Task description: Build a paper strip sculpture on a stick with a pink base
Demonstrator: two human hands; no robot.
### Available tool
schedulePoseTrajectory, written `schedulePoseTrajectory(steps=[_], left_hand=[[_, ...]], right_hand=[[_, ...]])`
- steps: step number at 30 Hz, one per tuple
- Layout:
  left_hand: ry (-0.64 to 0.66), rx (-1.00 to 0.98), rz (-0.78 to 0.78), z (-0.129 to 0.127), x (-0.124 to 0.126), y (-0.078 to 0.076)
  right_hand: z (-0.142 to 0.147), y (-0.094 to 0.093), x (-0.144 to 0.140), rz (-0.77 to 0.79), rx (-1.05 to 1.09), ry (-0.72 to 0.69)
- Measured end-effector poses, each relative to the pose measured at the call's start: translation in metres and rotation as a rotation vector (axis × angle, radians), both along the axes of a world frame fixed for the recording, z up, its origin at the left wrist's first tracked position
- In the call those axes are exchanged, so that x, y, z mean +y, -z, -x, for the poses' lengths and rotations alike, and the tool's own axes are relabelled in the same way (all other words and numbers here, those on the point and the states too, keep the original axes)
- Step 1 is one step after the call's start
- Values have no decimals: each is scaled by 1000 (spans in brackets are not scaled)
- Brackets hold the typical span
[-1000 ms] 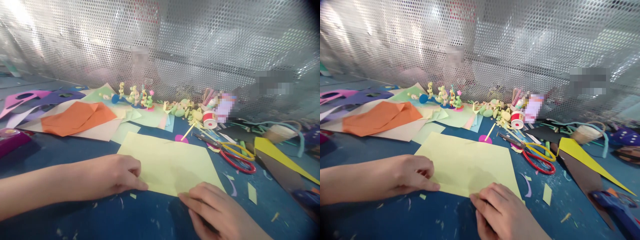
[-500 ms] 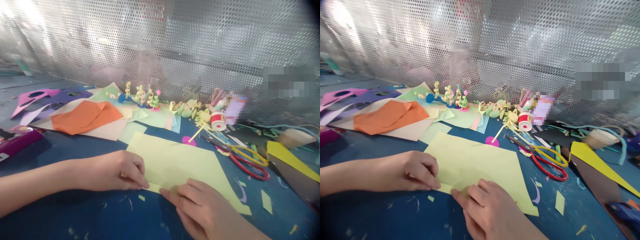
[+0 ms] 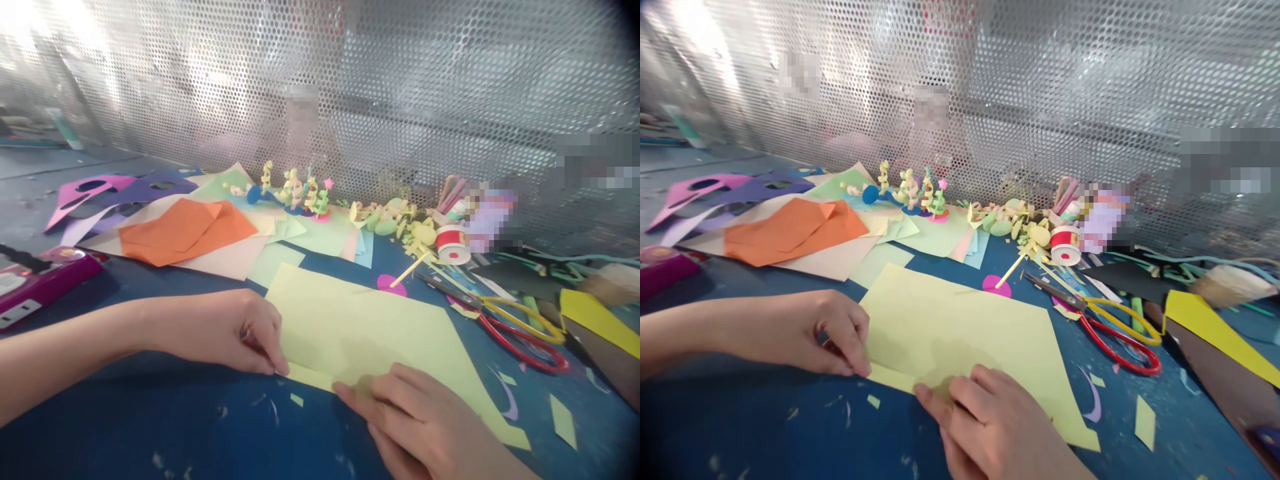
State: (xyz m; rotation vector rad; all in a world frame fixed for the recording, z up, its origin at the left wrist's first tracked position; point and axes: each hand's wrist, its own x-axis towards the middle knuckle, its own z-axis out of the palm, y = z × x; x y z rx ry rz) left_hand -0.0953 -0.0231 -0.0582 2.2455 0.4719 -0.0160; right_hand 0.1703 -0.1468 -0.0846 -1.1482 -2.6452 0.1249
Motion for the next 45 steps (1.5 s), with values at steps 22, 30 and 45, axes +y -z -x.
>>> schedulePoseTrajectory(steps=[22,30,45], left_hand=[[32,94,-64,9,8,-8],[23,92,12,13,13,-7],[-32,142,-52,13,10,-6]], right_hand=[[12,3,3,0,-130,24],[12,1,2,-26,-88,24],[11,2,3,-70,-104,6]])
